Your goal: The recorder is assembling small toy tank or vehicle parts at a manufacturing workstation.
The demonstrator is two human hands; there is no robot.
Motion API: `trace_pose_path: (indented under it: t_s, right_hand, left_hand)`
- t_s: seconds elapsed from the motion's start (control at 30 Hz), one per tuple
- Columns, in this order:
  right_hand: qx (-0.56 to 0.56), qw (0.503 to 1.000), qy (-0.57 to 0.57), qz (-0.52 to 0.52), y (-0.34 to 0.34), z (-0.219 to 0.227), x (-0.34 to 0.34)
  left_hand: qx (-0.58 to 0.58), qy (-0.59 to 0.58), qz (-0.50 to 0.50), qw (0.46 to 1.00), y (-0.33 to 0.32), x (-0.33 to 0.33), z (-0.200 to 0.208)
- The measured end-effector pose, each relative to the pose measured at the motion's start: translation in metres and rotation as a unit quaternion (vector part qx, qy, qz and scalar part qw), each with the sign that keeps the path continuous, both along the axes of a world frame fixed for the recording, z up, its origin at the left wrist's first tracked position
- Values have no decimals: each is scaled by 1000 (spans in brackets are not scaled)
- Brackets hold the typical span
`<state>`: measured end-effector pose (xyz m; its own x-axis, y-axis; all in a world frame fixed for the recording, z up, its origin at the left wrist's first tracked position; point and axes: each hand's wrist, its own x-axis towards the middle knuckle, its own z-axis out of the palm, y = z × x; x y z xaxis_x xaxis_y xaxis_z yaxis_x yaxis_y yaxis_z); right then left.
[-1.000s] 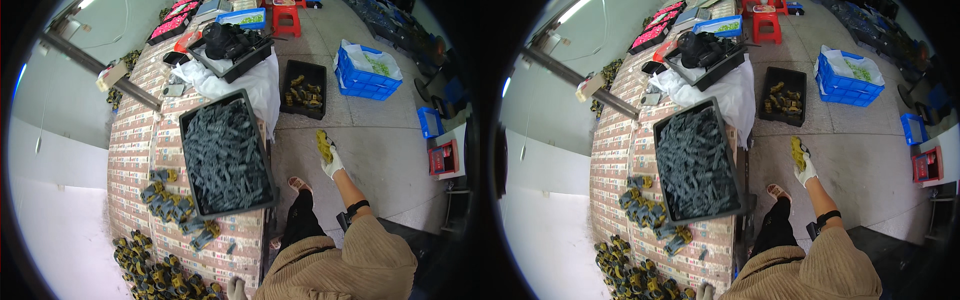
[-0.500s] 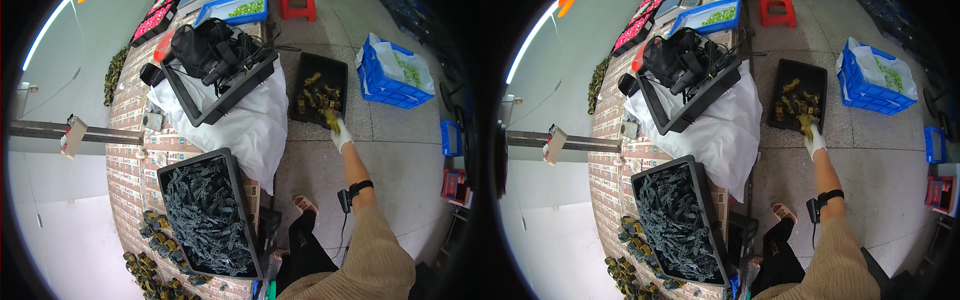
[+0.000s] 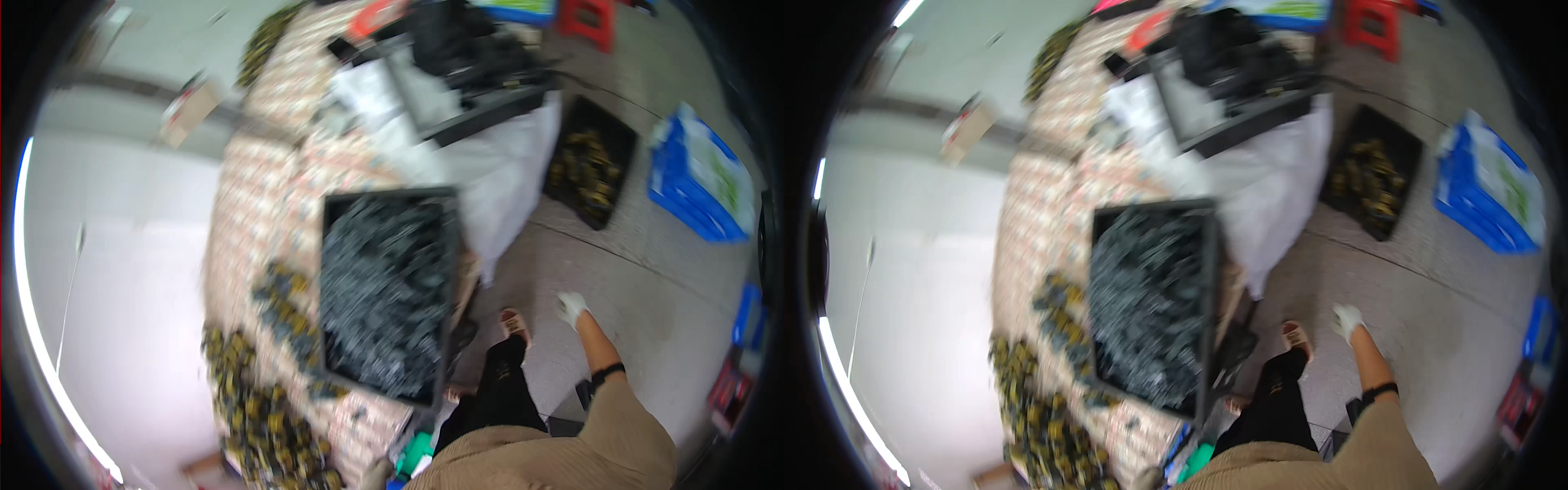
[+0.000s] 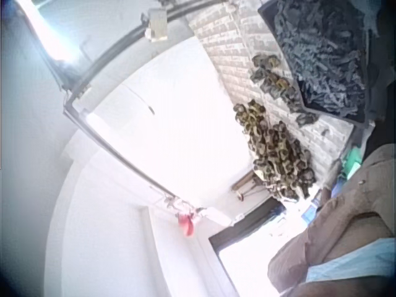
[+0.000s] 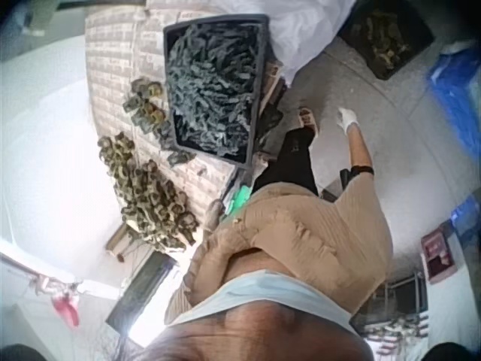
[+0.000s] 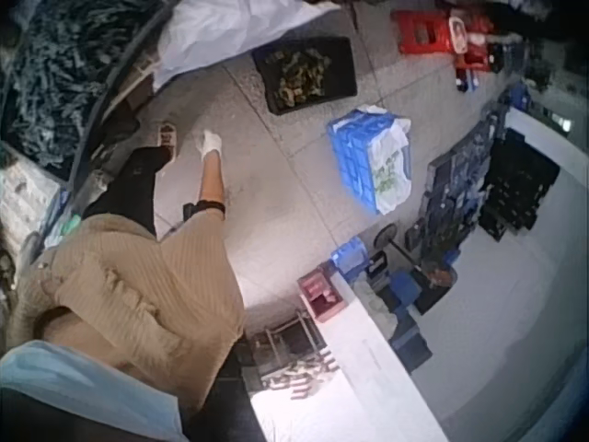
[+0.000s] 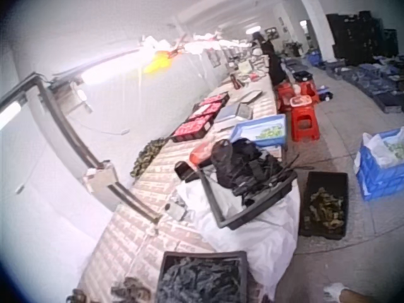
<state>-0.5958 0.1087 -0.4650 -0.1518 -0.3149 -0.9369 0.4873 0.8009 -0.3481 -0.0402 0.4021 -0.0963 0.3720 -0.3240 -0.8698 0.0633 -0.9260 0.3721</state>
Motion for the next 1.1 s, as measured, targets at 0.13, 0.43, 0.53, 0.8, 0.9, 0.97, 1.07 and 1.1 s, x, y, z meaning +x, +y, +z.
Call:
trace_pose_path:
  t_s: [0.13, 0.43, 0.53, 0.8, 0.9, 0.97, 1.07, 1.1]
  right_hand:
    - [22, 982, -13, 189, 116, -39, -2]
    - [-136, 887, 34, 439, 118, 183, 238]
    - [-257, 819, 36, 512, 132, 262, 319]
    - [-602, 475, 253, 590, 134, 294, 510]
    - [-613, 395, 308, 611, 131, 294, 537]
    - [-503, 364, 329, 712, 126, 280, 545]
    - [-499, 374, 321, 712, 123, 252, 539]
    - [-500, 375, 321, 712, 124, 252, 539]
  left_hand:
    - [48, -91, -189, 977, -39, -6, -3]
    - [-103, -187, -114, 970, 20, 58, 20]
    - [-152, -247, -94, 952, 44, 92, 17]
    - [-175, -481, -129, 849, 70, 160, 5]
    - [-116, -486, -129, 857, 63, 184, -8]
    - [-48, -468, -163, 868, 58, 193, -19]
    - [-10, -471, -151, 869, 63, 194, -37]
    - [-10, -472, -152, 869, 66, 190, -38]
